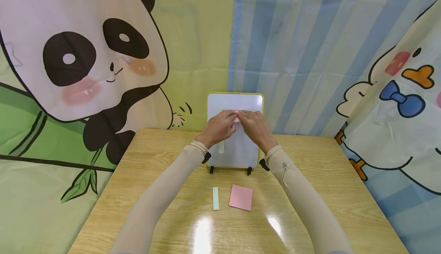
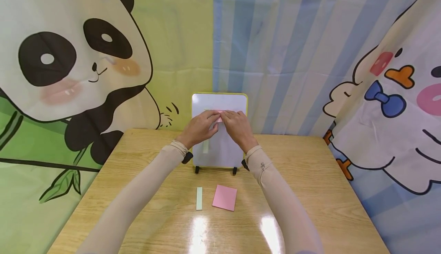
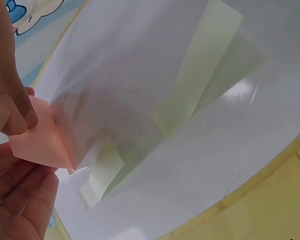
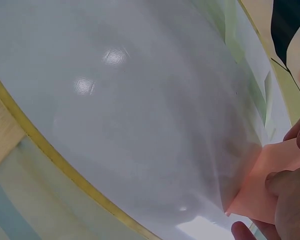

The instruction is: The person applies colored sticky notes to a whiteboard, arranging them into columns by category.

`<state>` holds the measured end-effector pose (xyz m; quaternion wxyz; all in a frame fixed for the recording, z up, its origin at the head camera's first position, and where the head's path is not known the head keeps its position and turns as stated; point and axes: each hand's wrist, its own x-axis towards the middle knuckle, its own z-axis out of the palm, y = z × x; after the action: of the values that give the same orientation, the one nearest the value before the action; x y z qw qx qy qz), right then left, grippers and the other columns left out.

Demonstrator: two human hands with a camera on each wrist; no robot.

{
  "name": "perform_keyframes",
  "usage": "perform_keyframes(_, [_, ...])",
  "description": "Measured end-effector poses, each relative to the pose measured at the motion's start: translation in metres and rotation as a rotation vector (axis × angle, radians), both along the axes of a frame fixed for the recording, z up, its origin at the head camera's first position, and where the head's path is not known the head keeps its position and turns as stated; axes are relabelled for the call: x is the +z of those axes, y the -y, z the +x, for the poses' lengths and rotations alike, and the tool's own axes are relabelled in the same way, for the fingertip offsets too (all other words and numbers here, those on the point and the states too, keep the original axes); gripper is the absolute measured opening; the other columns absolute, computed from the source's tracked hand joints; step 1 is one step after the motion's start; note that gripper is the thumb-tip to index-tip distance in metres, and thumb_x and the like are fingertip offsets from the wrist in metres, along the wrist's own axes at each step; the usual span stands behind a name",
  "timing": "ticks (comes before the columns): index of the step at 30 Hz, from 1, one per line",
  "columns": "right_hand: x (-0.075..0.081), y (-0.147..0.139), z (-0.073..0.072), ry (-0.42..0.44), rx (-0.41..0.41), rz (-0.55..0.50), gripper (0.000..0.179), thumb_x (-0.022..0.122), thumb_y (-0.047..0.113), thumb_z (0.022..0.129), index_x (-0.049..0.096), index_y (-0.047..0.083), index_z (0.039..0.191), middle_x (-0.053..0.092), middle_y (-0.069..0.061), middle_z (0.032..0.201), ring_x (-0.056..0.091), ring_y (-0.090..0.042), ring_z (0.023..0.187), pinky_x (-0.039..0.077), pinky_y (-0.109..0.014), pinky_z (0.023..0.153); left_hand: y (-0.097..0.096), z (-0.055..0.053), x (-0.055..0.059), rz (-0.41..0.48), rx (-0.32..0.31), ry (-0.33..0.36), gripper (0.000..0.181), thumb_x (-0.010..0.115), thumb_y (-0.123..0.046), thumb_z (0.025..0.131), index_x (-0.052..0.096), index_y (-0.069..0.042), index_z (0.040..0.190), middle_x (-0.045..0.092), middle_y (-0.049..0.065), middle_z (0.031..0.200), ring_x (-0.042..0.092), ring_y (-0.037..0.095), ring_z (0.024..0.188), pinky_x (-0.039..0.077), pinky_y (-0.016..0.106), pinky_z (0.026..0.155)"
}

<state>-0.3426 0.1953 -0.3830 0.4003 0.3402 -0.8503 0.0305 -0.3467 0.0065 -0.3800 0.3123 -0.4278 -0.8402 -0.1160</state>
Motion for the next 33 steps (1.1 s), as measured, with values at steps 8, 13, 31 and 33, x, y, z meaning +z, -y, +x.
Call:
perform_keyframes(8, [-0.004, 0.002, -0.001, 0.005, -0.03, -0.005, 0.018, 0.067, 0.002, 0.089, 0.073, 0.003, 0.107, 0.073, -0.009, 0.103, 0.069, -0.023, 0.097, 0.053, -0.039, 0.067, -0.001, -0.003, -0.004, 0.004, 0.001, 0.0, 0.035, 0.064, -0.012, 0.091, 0.065, 0.003, 0.122, 0.062, 0.012, 0.125, 0.058, 0.023, 0.116, 0.049, 0.031, 0.096])
perform_keyframes(13, [-0.007, 0.004, 0.0, -0.007, -0.049, -0.008, 0.017, 0.068, 0.004, 0.089, 0.073, 0.002, 0.105, 0.073, -0.01, 0.103, 0.07, -0.024, 0.095, 0.054, -0.039, 0.067, -0.002, -0.003, -0.005, -0.003, 0.007, -0.009, 0.032, 0.066, -0.01, 0.091, 0.067, 0.003, 0.12, 0.063, 0.012, 0.122, 0.06, 0.023, 0.113, 0.049, 0.031, 0.096])
perform_keyframes(31, [-0.018, 0.005, 0.004, -0.09, -0.1, 0.011, 0.023, 0.066, 0.005, 0.089, 0.071, 0.0, 0.111, 0.071, -0.012, 0.109, 0.068, -0.023, 0.101, 0.053, -0.041, 0.069, -0.002, -0.003, -0.008, -0.042, 0.012, 0.023, 0.037, 0.061, -0.018, 0.093, 0.064, 0.001, 0.125, 0.061, 0.013, 0.127, 0.059, 0.024, 0.115, 0.052, 0.032, 0.093])
perform_keyframes(33, [-0.02, 0.005, 0.005, -0.089, -0.098, 0.009, 0.027, 0.067, 0.005, 0.089, 0.07, -0.001, 0.115, 0.07, -0.013, 0.111, 0.068, -0.024, 0.104, 0.054, -0.042, 0.072, -0.002, -0.003, -0.008, -0.037, 0.006, 0.034, 0.041, 0.059, -0.021, 0.093, 0.063, 0.001, 0.127, 0.06, 0.013, 0.129, 0.058, 0.024, 0.116, 0.052, 0.032, 0.092])
